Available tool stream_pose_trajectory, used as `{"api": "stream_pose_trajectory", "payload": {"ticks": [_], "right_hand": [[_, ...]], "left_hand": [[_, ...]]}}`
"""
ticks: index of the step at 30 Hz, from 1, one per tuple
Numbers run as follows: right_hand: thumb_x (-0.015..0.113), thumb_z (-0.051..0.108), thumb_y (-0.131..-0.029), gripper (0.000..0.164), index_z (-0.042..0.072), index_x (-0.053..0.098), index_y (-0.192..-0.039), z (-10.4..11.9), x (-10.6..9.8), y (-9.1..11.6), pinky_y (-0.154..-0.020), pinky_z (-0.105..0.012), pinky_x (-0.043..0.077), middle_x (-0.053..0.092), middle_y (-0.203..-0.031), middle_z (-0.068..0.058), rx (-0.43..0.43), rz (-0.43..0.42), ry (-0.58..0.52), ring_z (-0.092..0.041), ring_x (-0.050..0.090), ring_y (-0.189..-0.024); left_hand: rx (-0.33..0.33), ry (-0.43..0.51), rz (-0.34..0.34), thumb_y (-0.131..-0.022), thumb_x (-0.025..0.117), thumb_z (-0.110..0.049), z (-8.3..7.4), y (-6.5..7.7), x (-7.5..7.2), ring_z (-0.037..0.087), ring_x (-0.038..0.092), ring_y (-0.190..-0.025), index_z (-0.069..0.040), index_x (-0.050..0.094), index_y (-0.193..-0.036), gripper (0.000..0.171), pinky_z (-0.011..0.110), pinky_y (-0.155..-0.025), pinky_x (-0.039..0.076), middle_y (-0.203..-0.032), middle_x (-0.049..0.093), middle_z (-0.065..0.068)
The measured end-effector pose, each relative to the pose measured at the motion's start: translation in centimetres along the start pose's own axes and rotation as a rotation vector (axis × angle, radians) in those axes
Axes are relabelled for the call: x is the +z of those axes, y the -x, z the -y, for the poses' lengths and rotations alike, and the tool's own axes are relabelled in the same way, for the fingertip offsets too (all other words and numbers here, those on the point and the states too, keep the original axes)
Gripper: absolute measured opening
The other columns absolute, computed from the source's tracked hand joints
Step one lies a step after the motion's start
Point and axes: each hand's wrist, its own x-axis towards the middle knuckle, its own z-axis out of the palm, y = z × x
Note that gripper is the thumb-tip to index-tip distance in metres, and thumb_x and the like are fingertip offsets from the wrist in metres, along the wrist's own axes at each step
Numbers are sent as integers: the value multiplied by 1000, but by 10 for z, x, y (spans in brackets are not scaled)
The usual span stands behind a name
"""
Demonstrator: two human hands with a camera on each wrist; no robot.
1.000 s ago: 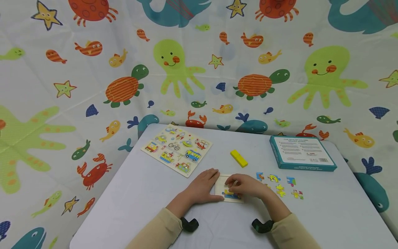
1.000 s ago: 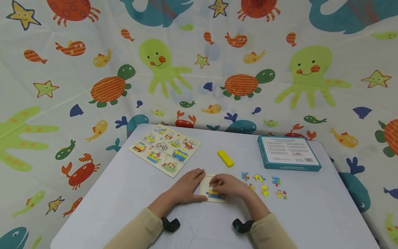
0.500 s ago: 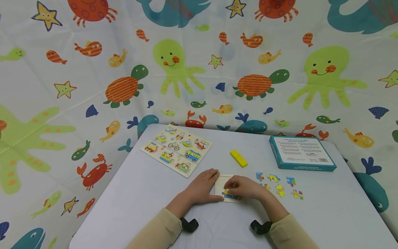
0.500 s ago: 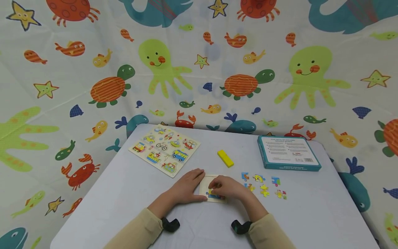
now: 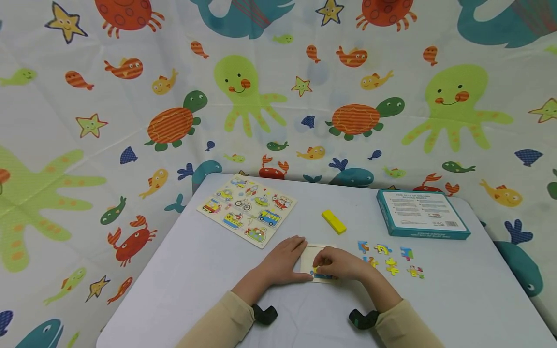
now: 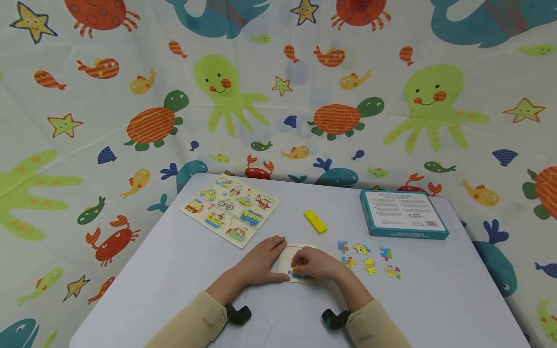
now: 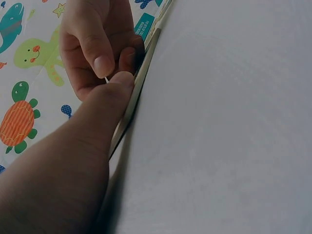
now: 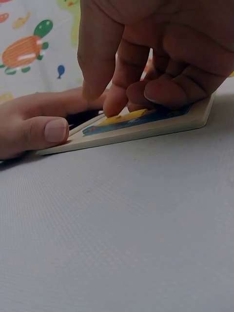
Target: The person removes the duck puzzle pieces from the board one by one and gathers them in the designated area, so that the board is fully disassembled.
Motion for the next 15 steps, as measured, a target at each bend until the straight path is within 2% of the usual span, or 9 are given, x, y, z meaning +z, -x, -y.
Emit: {"api": "stream_pose_trajectory", "payload": {"ticks": [15], "right_hand": [[66, 14, -94, 8, 15, 60, -99, 3, 2, 3, -58, -26, 48, 58, -86, 0, 2, -4, -37, -17, 55, -72]], "left_hand": [[6, 1, -6, -83, 42, -84, -1, 1, -1, 22, 24, -152, -12, 29, -156, 104, 39, -125, 23, -162, 30, 4]]}}
